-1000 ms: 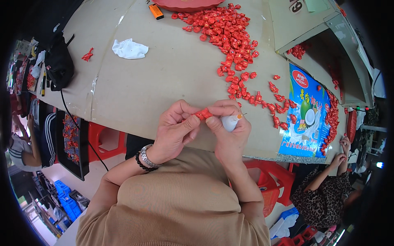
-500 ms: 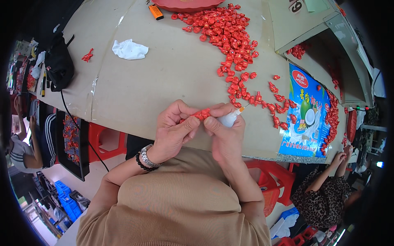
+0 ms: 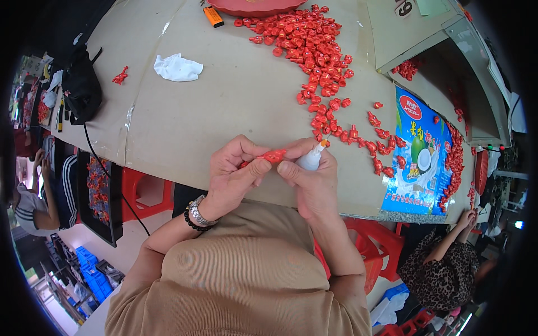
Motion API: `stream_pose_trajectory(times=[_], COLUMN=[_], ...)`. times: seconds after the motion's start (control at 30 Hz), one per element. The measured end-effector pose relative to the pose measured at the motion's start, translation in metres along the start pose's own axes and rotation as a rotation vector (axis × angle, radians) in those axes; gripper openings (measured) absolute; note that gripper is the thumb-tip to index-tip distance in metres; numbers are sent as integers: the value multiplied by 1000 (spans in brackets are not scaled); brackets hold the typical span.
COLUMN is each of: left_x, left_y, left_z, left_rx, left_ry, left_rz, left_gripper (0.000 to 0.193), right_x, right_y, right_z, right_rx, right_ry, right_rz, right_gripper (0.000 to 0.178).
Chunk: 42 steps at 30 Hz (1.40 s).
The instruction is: Assembling small red plastic parts using a glue tube in a factory setting.
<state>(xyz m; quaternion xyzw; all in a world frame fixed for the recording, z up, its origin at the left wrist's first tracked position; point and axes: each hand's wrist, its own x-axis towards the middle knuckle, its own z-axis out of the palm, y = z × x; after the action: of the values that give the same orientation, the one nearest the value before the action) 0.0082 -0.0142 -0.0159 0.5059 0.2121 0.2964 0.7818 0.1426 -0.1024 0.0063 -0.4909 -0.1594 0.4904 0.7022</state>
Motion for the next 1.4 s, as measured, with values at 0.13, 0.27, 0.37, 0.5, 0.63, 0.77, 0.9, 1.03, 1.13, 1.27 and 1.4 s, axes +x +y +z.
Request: stream_pose_trajectory(times=[0.13, 0.27, 0.37, 0.5, 0.63, 0.77, 0.9, 1.03, 1.13, 1.27, 1.4], left_x=[2, 2, 3, 3, 1, 1, 1, 1, 1, 2, 2], left_y=[4, 0, -7, -12, -12, -11, -12, -8, -8, -8, -8], left_z=[-1, 0, -2, -6, -8, -7, -6, -3, -3, -2, -1], left_rx=[-39, -46, -30, 25, 89, 94, 104, 128, 142, 130, 128], left_ry=[-4, -28, -49, -64, -75, -80, -75, -56, -44, -36, -27], left_rz=[-55, -33, 22, 49, 54, 49, 57, 66, 63, 82, 90], left_gripper=[15, 15, 14, 12, 11, 11, 12, 13, 13, 14, 14], right_x=[0, 8, 12, 13, 13, 13, 13, 12, 13, 13, 14], right_y=[-10, -11, -4, 5, 13, 17, 17, 18, 18, 18, 19], right_z=[1, -2, -8, -11, -15, -19, -18, -18, -19, -19, -19], right_rx=[-259, -474, -448, -378, -359, -353, -358, -364, -364, -344, -336], right_ry=[75, -37, -87, -89, -102, -117, -121, -112, -116, -114, -115], right_rz=[-148, -300, -306, -288, -322, -346, -361, -365, -371, -361, -359], right_gripper=[18, 15, 14, 14, 14, 14, 14, 15, 15, 15, 15])
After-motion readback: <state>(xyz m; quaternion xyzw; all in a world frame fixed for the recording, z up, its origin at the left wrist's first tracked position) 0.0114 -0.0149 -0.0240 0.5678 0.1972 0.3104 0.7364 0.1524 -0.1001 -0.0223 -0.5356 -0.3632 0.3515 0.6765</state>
